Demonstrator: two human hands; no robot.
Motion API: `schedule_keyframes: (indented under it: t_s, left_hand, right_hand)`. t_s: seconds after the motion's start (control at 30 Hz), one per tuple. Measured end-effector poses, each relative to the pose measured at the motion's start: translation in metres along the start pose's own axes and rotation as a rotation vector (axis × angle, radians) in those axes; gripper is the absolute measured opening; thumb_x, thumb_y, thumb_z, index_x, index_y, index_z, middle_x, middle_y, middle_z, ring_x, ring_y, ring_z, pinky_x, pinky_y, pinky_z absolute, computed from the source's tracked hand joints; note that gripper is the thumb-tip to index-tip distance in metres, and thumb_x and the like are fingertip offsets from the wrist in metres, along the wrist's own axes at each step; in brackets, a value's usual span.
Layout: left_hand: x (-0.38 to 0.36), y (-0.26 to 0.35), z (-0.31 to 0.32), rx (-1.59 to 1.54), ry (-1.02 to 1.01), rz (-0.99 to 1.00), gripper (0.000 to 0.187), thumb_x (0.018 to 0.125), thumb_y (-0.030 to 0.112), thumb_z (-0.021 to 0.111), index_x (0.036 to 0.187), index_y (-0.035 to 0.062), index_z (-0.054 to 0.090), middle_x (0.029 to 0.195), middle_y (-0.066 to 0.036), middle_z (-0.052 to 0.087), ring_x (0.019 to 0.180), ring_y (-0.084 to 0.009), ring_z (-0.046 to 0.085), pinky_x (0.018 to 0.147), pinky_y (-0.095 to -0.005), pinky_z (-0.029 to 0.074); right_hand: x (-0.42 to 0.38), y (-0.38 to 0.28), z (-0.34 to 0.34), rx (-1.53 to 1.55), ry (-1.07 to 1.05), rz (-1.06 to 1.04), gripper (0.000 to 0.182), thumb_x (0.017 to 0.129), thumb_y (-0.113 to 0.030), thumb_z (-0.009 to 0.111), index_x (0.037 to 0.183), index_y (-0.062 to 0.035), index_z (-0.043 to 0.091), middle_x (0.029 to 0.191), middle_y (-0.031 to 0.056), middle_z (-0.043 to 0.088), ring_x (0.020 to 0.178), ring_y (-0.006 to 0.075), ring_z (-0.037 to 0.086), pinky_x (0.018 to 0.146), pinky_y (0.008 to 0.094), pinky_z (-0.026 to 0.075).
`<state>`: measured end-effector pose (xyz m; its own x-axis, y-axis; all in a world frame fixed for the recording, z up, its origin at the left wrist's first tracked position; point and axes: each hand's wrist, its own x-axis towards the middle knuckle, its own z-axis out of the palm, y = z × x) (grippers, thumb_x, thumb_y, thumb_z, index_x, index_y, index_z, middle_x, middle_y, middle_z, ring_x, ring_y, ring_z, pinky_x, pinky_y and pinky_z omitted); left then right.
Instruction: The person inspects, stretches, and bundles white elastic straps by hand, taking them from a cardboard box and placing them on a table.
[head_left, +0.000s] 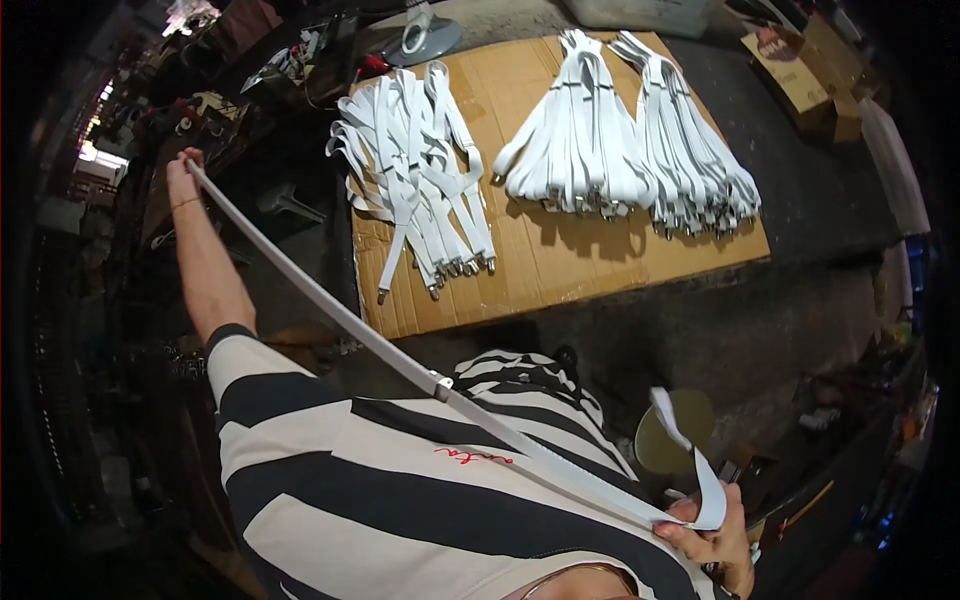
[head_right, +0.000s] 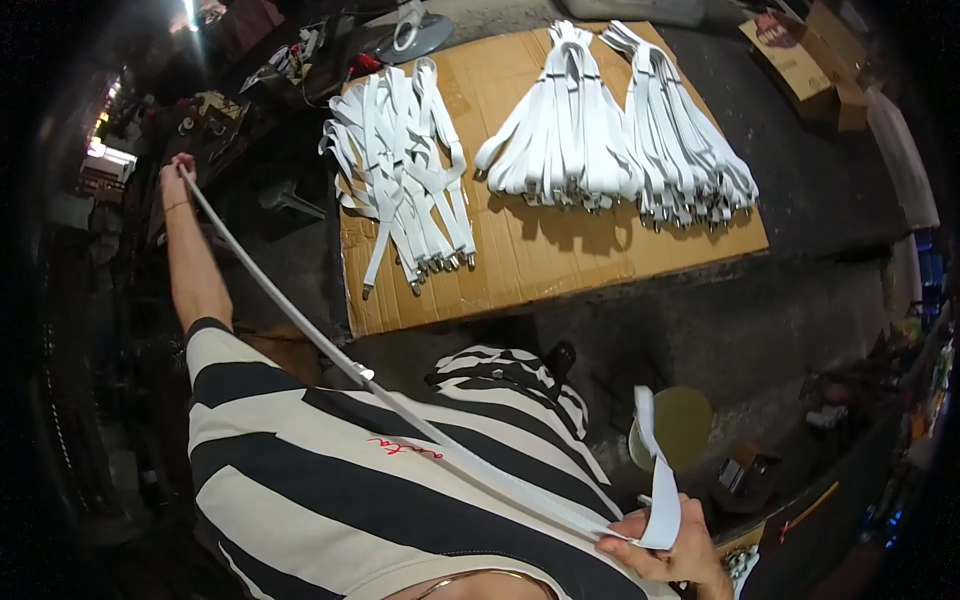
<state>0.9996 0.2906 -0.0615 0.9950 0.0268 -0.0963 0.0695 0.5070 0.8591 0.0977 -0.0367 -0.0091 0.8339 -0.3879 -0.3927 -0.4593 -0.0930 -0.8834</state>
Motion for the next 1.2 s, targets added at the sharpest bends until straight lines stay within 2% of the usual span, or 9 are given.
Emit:
schedule_keyframes:
  t_s: [0.1, 0.43, 0.53, 0.63, 0.7, 0.73, 0.87, 1.07, 1.2]
  left_hand:
    - [0.051, 0.040, -0.049, 0.002, -0.352, 0.018, 0.005, 0.075, -0.001, 0.052, 0.072, -0.0030, 0.056, 0.070, -0.010, 0.056, 0.062, -0.0207, 0.056, 0.066, -0.0340, 0.053]
    - [0.024, 0.121, -0.091, 0.273, -0.173, 0.195, 0.015, 0.073, -0.004, 0.044, 0.061, 0.0032, 0.041, 0.064, -0.004, 0.043, 0.055, -0.0162, 0.048, 0.055, -0.0289, 0.050]
    - [-0.001, 0.050, -0.070, -0.053, -0.329, -0.086, 0.012, 0.070, -0.006, 0.046, 0.063, 0.0034, 0.043, 0.066, -0.004, 0.045, 0.056, -0.0137, 0.047, 0.055, -0.0268, 0.048]
    - [-0.061, -0.062, -0.050, 0.098, 0.129, 0.066, 0.022, 0.078, 0.008, 0.048, 0.057, 0.0081, 0.042, 0.060, -0.003, 0.046, 0.053, -0.0163, 0.043, 0.052, -0.0272, 0.044]
    - [-0.127, -0.134, -0.076, 0.563, -0.092, 0.267, 0.020, 0.077, 0.013, 0.054, 0.060, 0.0046, 0.048, 0.062, -0.007, 0.052, 0.056, -0.0155, 0.052, 0.048, -0.0283, 0.045]
    - [-0.112, -0.179, -0.091, 0.142, 0.113, 0.175, 0.027, 0.078, 0.015, 0.056, 0.055, 0.0035, 0.048, 0.062, -0.009, 0.053, 0.053, -0.0183, 0.052, 0.051, -0.0322, 0.044]
    - [-0.303, -0.260, -0.066, 0.347, -0.042, 0.089, 0.031, 0.086, 0.021, 0.056, 0.061, 0.0054, 0.048, 0.058, -0.008, 0.049, 0.050, -0.0196, 0.048, 0.051, -0.0339, 0.041]
    - [-0.515, -0.372, -0.100, 0.220, -0.097, -0.536, 0.024, 0.093, 0.022, 0.046, 0.075, 0.0065, 0.050, 0.063, -0.008, 0.051, 0.056, -0.0196, 0.050, 0.057, -0.0325, 0.044]
    - [-0.574, -0.424, -0.153, 0.356, 0.191, -0.752, 0.020, 0.092, 0.020, 0.050, 0.084, 0.0020, 0.050, 0.068, -0.013, 0.056, 0.059, -0.0210, 0.053, 0.060, -0.0356, 0.046]
  right_hand:
    - [-0.010, 0.002, -0.009, -0.084, -0.011, -0.203, 0.014, 0.065, -0.014, 0.077, 0.069, -0.0034, 0.068, 0.056, 0.0068, 0.061, 0.049, 0.0194, 0.061, 0.050, 0.0258, 0.047]
    - [-0.030, 0.004, -0.025, -0.204, -0.079, -0.353, 0.016, 0.065, -0.013, 0.079, 0.074, -0.0053, 0.068, 0.053, 0.0040, 0.057, 0.046, 0.0191, 0.058, 0.045, 0.0268, 0.045]
    - [-0.008, 0.007, -0.032, -0.217, -0.075, -0.403, 0.018, 0.068, -0.023, 0.077, 0.067, -0.0077, 0.067, 0.051, 0.0051, 0.054, 0.044, 0.0201, 0.054, 0.042, 0.0281, 0.041]
    - [0.005, 0.032, -0.036, -0.203, -0.107, -0.305, 0.017, 0.074, -0.018, 0.073, 0.072, -0.0022, 0.067, 0.052, 0.0087, 0.056, 0.039, 0.0204, 0.050, 0.039, 0.0280, 0.036]
    - [0.013, 0.048, -0.028, -0.129, -0.043, -0.301, 0.020, 0.077, -0.021, 0.071, 0.071, -0.0023, 0.067, 0.050, 0.0093, 0.053, 0.039, 0.0199, 0.048, 0.040, 0.0292, 0.033]
    - [0.014, 0.061, -0.025, -0.132, -0.033, -0.307, 0.020, 0.077, -0.021, 0.071, 0.071, -0.0023, 0.067, 0.050, 0.0093, 0.053, 0.039, 0.0199, 0.048, 0.040, 0.0292, 0.033]
    - [0.012, 0.105, -0.010, -0.009, -0.026, -0.177, 0.025, 0.080, -0.026, 0.067, 0.068, -0.0039, 0.066, 0.050, 0.0075, 0.052, 0.040, 0.0175, 0.047, 0.043, 0.0291, 0.035]
    - [0.020, 0.150, 0.006, 0.268, 0.026, 0.248, 0.025, 0.083, -0.021, 0.061, 0.067, -0.0035, 0.064, 0.051, 0.0009, 0.054, 0.041, 0.0080, 0.046, 0.040, 0.0237, 0.033]
    - [0.024, 0.171, 0.005, 0.656, 0.134, 0.270, 0.024, 0.092, -0.021, 0.052, 0.097, 0.0016, 0.057, 0.056, 0.0044, 0.056, 0.041, 0.0062, 0.045, 0.037, 0.0195, 0.031]
